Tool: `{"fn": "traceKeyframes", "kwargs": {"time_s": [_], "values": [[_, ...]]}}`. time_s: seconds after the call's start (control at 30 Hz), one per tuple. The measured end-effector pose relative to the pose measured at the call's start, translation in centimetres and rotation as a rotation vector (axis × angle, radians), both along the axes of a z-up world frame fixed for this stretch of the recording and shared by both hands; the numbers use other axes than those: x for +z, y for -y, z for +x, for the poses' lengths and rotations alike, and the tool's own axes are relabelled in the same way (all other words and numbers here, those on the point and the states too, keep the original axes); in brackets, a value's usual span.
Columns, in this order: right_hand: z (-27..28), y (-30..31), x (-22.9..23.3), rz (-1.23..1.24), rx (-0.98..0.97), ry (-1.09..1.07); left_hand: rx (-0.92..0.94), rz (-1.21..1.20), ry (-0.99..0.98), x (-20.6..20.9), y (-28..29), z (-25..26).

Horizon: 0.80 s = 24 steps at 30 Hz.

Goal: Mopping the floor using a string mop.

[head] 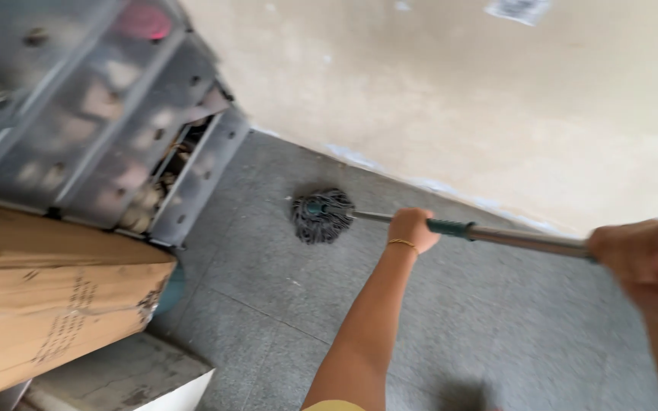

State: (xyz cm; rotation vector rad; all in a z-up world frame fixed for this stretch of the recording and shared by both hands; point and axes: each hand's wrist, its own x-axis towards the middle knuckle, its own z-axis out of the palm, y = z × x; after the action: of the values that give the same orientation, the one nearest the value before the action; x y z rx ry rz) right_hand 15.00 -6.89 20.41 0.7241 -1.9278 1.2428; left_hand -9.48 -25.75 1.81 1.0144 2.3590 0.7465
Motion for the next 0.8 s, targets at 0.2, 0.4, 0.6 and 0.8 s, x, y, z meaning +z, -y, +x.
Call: {"fn": "traceKeyframes", "kwargs": {"time_s": [0.2, 0.4, 0.6, 0.8], "values": [[-8.4, 8.6, -4.1, -0.165, 0.12, 0.172, 0.148, -0.097, -0.153, -2.0, 7.6, -8.4], [-7.4, 13.9, 5.5, -0.234, 0.13, 0.445, 0.18, 0.058, -0.162, -0.8, 9.2, -5.2], [-6.6, 15.1, -1.1, -0.333, 0.009, 0.367, 0.196, 0.056, -0.182, -5.0, 8.5, -6.4], [-7.3, 15.4, -1.2, -0.511, 0.087, 0.45, 0.201, -0.074, -0.108, -2.1, 11.0, -6.9]]}}
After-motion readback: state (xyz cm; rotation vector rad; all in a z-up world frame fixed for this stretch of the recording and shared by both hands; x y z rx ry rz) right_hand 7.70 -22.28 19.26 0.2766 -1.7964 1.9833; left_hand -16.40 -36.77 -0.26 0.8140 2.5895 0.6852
